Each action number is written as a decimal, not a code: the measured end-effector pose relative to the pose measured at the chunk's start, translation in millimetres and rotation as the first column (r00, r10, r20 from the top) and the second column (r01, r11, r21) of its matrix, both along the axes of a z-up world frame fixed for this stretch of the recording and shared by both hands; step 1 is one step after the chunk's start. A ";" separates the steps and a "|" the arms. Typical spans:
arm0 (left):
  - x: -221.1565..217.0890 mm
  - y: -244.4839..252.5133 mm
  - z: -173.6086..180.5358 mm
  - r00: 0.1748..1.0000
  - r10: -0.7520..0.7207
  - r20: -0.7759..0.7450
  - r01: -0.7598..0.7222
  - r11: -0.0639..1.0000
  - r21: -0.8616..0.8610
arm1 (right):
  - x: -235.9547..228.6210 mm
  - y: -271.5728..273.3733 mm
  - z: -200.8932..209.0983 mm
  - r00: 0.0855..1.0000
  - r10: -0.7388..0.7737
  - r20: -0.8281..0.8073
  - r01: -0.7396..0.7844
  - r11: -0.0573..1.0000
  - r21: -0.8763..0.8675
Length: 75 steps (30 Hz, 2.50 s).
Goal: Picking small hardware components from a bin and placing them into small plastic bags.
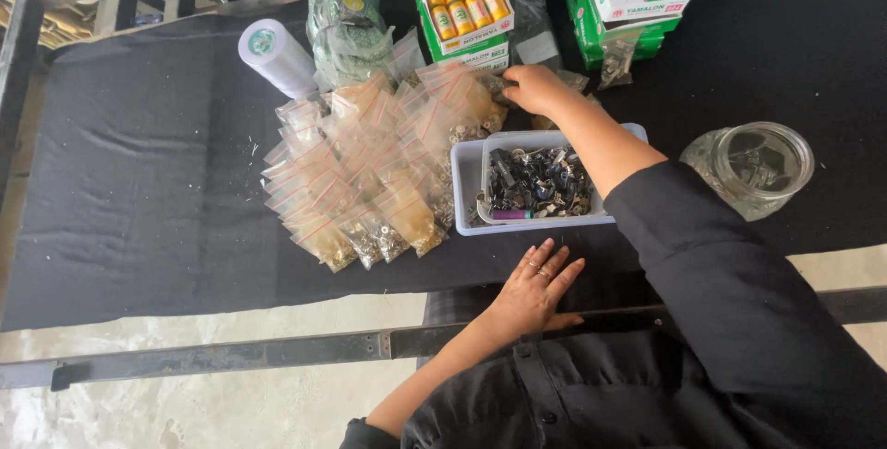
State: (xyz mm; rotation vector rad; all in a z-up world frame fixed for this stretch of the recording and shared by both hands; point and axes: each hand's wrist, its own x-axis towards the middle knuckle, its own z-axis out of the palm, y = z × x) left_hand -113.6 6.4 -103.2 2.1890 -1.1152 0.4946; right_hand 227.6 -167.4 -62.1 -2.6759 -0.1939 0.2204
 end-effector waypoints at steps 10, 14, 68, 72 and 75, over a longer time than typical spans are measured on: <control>-0.8 0.9 -0.4 1.000 -0.008 -0.022 0.009 1.000 0.028 | 6.3 -35.2 -15.9 0.949 -0.121 -0.292 0.235 0.888 0.395; -0.3 6.0 10.3 0.995 -0.061 -0.083 0.069 0.993 0.093 | -28.0 -38.5 55.9 0.907 -0.072 -0.415 0.354 0.666 0.657; 0.4 9.4 13.8 0.982 -0.126 -0.140 0.147 0.979 0.145 | -80.3 -143.1 31.7 0.567 -0.823 0.021 0.804 0.559 0.202; 0.3 9.0 11.9 0.980 -0.130 -0.154 0.154 0.975 0.159 | -97.0 -116.9 68.3 0.816 -0.353 0.457 0.428 0.901 -0.069; 1.1 9.6 14.6 0.979 -0.136 -0.151 0.159 0.976 0.152 | -101.7 -71.5 101.8 0.958 -0.282 0.045 0.282 0.904 -0.322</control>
